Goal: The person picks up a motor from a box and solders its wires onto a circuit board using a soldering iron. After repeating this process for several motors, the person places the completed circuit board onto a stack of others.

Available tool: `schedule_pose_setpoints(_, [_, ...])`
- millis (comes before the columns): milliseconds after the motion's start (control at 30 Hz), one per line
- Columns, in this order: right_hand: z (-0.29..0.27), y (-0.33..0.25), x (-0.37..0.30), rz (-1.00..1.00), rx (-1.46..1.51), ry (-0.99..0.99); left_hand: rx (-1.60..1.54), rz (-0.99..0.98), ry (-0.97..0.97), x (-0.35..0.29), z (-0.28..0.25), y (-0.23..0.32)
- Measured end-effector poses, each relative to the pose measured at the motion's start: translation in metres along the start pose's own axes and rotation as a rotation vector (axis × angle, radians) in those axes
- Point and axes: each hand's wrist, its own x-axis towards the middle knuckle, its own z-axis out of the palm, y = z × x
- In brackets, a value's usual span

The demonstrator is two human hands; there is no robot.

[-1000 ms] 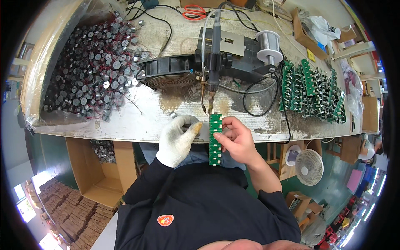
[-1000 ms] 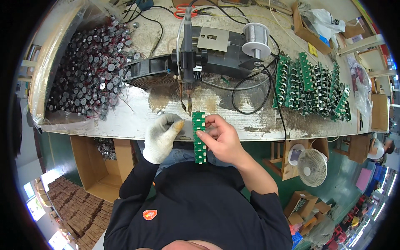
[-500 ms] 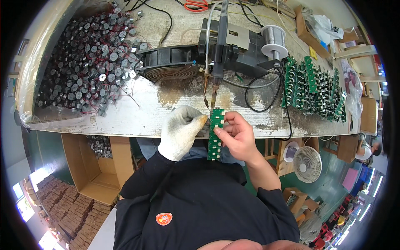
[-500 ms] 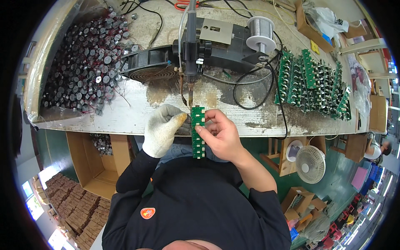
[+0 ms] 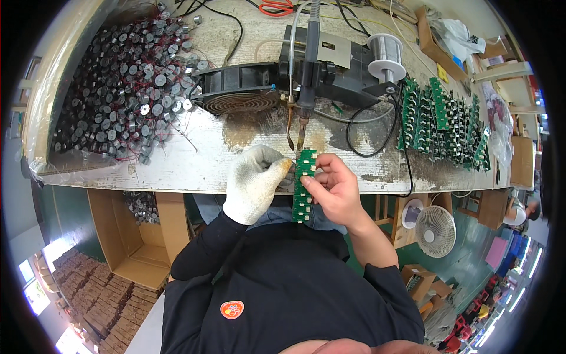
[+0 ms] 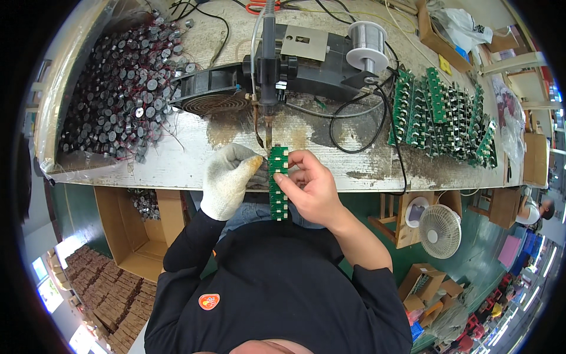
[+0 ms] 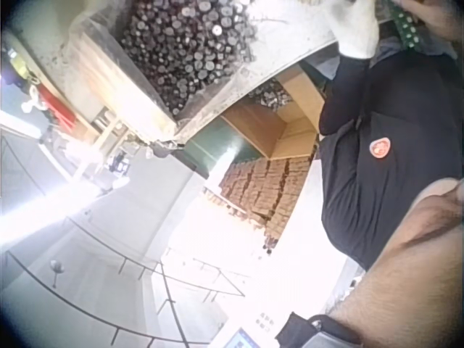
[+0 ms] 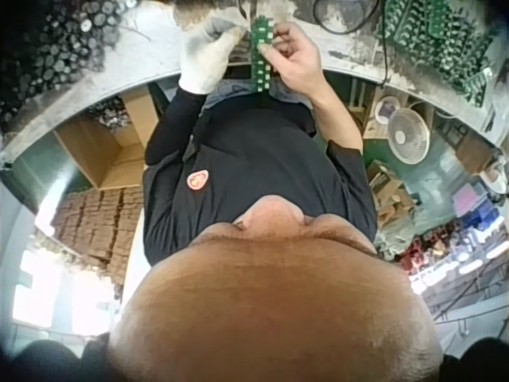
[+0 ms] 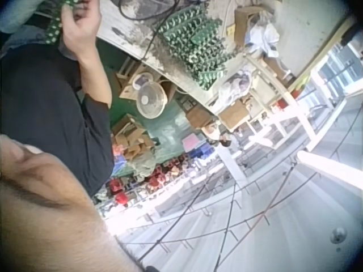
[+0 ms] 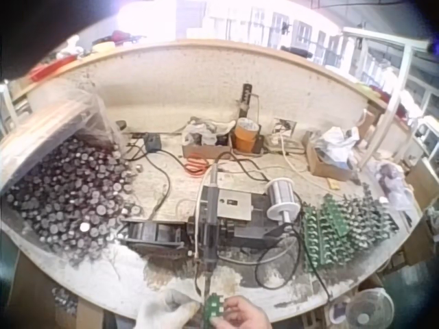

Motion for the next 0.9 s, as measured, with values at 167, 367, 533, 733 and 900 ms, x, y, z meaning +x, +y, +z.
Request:
schedule_pose_setpoints(167, [-0.0024, 0.0072, -0.0003, 0.021, -0.061, -0.016, 0.038, -0.040, 0.026, -0.0007, 0.0001, -0.0064])
schedule_pose_setpoints(367, [-0.0022, 0.0079, -0.0019, 0.026, -0.028, -0.006, -0.030, -0.059, 0.030, -0.0020, 0.0023, -0.0067])
schedule_pose_setpoints(533, [-0.0016, 0.0071, -0.0046, 0.013, -0.010, -0.021, 0.008, 0.003, 0.036, -0.0022, 0.0031, -0.0067])
schedule_pose_setpoints(733, [-0.0003, 0.0072, -0.0057, 0.002, -0.013, -0.024, -0.036, -0.018, 0.058, -0.0014, 0.0059, -0.0054])
schedule_pose_setpoints(900, [0.0012, 0.0032, -0.0042, -0.002, -0.003, -0.019, 0.000, 0.003, 0.054, -0.0003, 0.0070, -0.0034])
